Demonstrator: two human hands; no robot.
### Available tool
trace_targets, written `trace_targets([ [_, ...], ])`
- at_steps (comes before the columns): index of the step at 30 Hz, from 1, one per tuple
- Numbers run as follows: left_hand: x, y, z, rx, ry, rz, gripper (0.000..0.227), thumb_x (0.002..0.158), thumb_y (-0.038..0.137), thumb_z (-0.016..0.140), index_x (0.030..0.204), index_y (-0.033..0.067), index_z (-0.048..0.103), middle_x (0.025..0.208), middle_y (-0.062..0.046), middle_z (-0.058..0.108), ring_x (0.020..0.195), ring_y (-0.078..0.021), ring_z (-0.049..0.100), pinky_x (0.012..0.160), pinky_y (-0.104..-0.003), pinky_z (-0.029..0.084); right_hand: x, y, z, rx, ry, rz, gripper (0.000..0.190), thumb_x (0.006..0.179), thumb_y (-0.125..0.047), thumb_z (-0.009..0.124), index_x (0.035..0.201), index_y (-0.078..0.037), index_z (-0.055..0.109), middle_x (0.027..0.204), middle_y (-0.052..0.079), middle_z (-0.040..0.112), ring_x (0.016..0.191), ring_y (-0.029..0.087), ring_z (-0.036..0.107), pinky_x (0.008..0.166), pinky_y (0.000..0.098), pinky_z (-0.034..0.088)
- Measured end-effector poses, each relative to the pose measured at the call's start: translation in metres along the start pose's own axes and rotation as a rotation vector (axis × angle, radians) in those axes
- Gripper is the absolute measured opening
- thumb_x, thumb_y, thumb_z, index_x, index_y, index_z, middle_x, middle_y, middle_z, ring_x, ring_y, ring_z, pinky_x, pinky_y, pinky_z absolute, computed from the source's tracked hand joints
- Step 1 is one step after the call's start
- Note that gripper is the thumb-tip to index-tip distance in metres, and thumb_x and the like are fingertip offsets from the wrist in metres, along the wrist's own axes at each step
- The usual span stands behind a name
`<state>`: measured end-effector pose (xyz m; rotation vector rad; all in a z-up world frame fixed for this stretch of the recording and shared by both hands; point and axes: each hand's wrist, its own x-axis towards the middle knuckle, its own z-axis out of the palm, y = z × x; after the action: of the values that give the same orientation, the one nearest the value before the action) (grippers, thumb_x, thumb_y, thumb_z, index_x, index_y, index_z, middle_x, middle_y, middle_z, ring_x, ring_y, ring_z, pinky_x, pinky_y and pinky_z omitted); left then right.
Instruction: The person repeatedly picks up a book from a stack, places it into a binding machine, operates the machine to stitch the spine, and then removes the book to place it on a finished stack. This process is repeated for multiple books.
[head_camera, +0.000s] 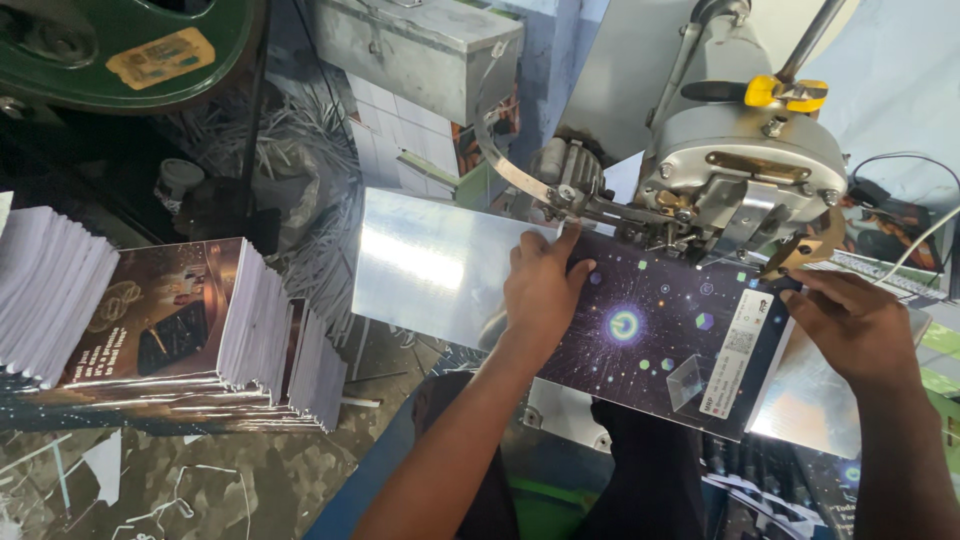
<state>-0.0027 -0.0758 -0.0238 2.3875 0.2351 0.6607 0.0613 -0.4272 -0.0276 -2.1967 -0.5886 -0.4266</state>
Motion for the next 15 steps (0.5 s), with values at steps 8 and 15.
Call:
trace_targets([
  [8, -0.024, -0.005, 0.004, -0.035, 0.067, 0.082, 0.053, 0.090, 0.026, 0.074, 0.141, 0.0200, 0.060, 0.112, -0.013, 0.054, 0.102, -0.0336, 0.058, 0.081, -0.047, 0.052, -0.002, 0.002, -0.003, -0.133, 0.063, -0.049, 0.031, 0.091, -0.007, 0.078, 0.121, -0.003, 0.074, 0.104, 0.012, 0.072, 0.081, 0.015, 0.062, 0.080, 0.0290, 0.052],
  [15, -0.034, -0.002, 0.010, -0.032, 0.029, 0.171, 0.048, 0.091, 0.017, 0.071, 0.138, 0.0172, 0.065, 0.109, -0.016, 0.053, 0.101, -0.0355, 0.055, 0.086, -0.046, 0.052, 0.005, -0.007, -0.002, -0.473, 0.130, -0.135, 0.017, 0.086, -0.013, 0.079, 0.101, -0.005, 0.074, 0.100, 0.012, 0.073, 0.088, 0.027, 0.068, 0.094, 0.0445, 0.046],
])
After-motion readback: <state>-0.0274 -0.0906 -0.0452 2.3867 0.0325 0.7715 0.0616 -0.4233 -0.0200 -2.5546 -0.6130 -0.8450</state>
